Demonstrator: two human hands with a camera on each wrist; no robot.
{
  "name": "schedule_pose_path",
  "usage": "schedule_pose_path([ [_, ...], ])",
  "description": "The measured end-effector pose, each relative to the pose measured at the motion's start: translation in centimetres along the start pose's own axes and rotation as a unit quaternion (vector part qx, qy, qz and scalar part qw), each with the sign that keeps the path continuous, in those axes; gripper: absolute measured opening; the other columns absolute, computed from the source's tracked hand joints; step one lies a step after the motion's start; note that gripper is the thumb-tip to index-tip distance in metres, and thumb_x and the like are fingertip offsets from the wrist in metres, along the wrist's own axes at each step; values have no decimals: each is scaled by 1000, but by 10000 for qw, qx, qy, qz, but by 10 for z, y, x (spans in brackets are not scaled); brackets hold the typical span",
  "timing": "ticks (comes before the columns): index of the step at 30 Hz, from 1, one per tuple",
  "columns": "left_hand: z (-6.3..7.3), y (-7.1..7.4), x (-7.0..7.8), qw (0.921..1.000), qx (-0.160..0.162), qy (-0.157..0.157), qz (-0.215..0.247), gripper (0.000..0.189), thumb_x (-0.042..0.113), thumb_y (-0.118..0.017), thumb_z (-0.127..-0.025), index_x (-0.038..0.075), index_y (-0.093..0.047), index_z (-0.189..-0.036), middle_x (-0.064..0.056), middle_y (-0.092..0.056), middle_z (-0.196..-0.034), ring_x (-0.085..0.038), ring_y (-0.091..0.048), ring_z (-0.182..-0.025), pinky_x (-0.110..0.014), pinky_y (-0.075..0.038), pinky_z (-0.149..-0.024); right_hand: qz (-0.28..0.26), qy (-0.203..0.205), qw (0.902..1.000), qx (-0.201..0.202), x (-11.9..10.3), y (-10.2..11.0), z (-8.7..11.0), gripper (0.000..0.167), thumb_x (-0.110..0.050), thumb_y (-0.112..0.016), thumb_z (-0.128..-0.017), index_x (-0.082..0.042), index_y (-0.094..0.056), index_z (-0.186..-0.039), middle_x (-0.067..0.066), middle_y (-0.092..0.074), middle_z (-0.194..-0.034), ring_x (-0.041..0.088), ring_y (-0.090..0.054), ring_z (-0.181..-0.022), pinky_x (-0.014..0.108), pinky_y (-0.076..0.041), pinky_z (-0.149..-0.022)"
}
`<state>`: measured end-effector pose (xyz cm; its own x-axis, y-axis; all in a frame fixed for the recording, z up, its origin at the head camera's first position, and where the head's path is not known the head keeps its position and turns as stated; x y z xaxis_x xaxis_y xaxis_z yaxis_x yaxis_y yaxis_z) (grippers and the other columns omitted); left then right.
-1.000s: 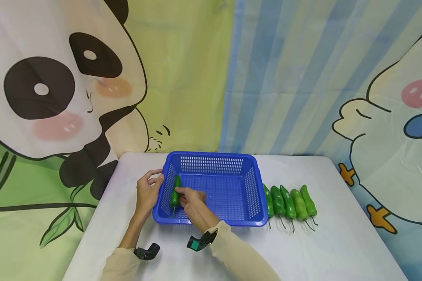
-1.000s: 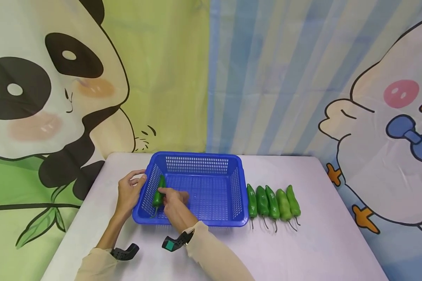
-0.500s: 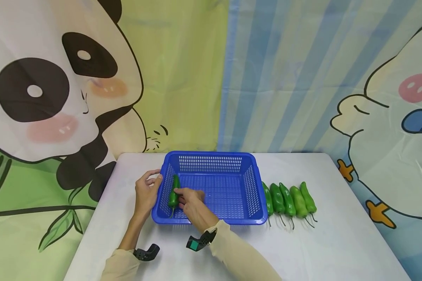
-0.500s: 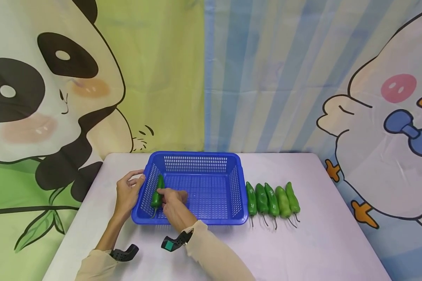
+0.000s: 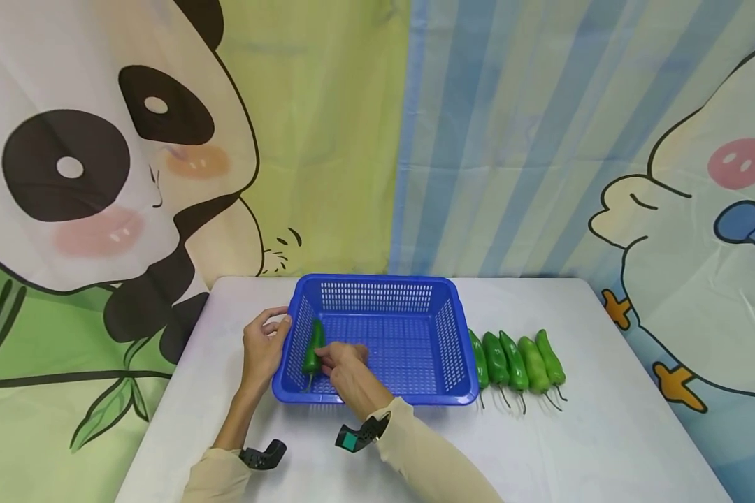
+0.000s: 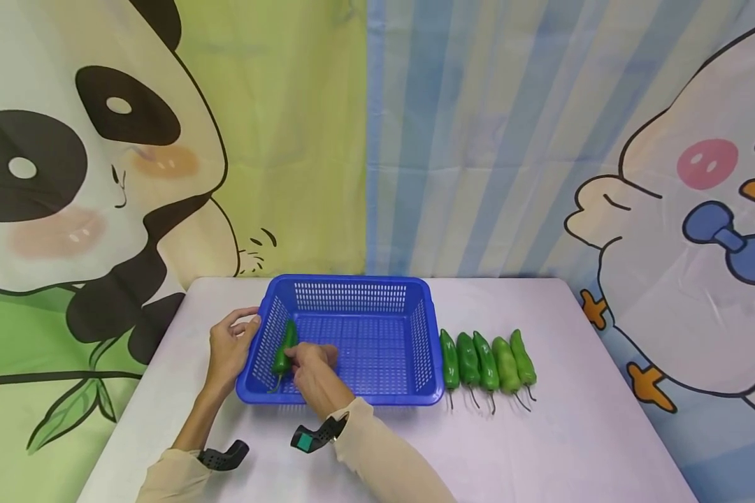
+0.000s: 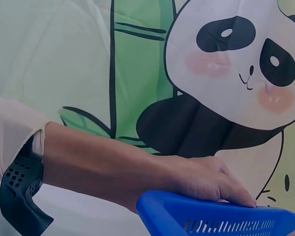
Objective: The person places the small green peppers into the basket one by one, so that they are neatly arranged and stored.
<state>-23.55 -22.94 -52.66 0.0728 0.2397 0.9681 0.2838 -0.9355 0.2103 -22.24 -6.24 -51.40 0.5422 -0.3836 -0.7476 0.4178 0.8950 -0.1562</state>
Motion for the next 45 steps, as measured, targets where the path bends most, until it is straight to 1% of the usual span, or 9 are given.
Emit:
schedule_pose_path([
  [5, 3, -2, -2, 10000, -31, 38, -24, 34, 24, -65, -111, 2, -69, -137, -29, -79, -95, -9, -75, -62, -22, -61, -59, 87, 34, 9998, 151, 2, 5, 1, 53, 26, -79, -75, 22, -61, -125, 32, -79, -105, 29, -81, -80, 36, -69, -77],
  [7, 3, -3, -3, 10000, -39, 28, -11, 34, 24, -65, -111, 2, -69, -137, -29, -79, -96, -9, -75, -62, -22, -61, -60, 256, 49, 9993, 249, 1, 7, 2, 54, 25, -80, -73, 21, -62, -125, 23, -78, -91, 20, -74, -67, 29, -66, -68],
  [10, 2, -4, -3, 10000, -64, 19, -2, 34, 25, -64, -112, 2, -69, -137, -30, -79, -97, -9, -75, -63, -22, -61, -60, 472, 114, 9983, 331, 0, 10, 2, 51, 21, -83, -72, 17, -66, -119, 6, -66, -72, 11, -58, -57, 23, -57, -58],
  [15, 1, -6, -3, 10000, -88, 17, -18, 35, 25, -64, -112, 3, -69, -137, -30, -79, -98, -9, -75, -63, -22, -61, -60, 531, 293, 9976, 325, -2, 17, 0, 44, 14, -87, -73, 11, -69, -112, -1, -55, -67, 15, -53, -65, 29, -51, -66],
  [21, 1, -6, -2, 10000, -63, -28, -31, 34, 25, -64, -112, 3, -70, -137, -29, -79, -97, -9, -75, -63, -22, -61, -59, 223, 230, 9995, 67, -10, 23, -3, 63, 7, -91, -76, 13, -60, -131, 4, -68, -80, 20, -67, -80, 41, -63, -91],
  [24, 1, -4, -2, 10000, -46, -28, -11, 33, 24, -65, -111, 3, -70, -136, -29, -79, -96, -9, -74, -62, -22, -60, -59, 182, 100, 9995, -254, -16, 25, -4, 63, 4, -92, -80, 14, -61, -134, 16, -81, -97, 23, -77, -89, 45, -63, -103],
  [27, 1, -2, -2, 10000, -19, -54, 19, 33, 23, -65, -111, 2, -70, -136, -29, -79, -94, -8, -73, -59, -21, -59, -57, 202, 38, 9984, -527, -21, 26, -5, 57, 0, -91, -83, 14, -65, -133, 28, -79, -120, 29, -81, -99, 46, -62, -106],
  [30, 0, -1, -2, 9999, 26, -103, 36, 32, 23, -66, -111, 2, -71, -135, -29, -79, -93, -7, -73, -59, -21, -58, -57, 177, 48, 9971, -738, -26, 28, -6, 57, -2, -90, -85, 15, -65, -134, 34, -72, -134, 35, -80, -113, 47, -60, -109],
  [45, -1, 1, -1, 10000, 70, -11, -19, 34, 24, -64, -112, 2, -70, -137, -32, -79, -100, -6, -75, -63, -21, -61, -61, -239, 39, 9929, -1163, -51, 48, -7, 55, -2, -85, -92, 14, -63, -140, 38, -60, -148, 45, -66, -139, 52, -52, -119],
])
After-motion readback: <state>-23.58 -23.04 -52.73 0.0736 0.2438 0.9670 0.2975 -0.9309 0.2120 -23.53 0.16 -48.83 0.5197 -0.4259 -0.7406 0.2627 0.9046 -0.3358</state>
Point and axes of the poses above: each hand's wrist, its own z-axis away from the middle knuckle, its own y-axis out of the back of the hand, x = y × z, the point moved 3 cm from there along -z, towards the middle knuckle
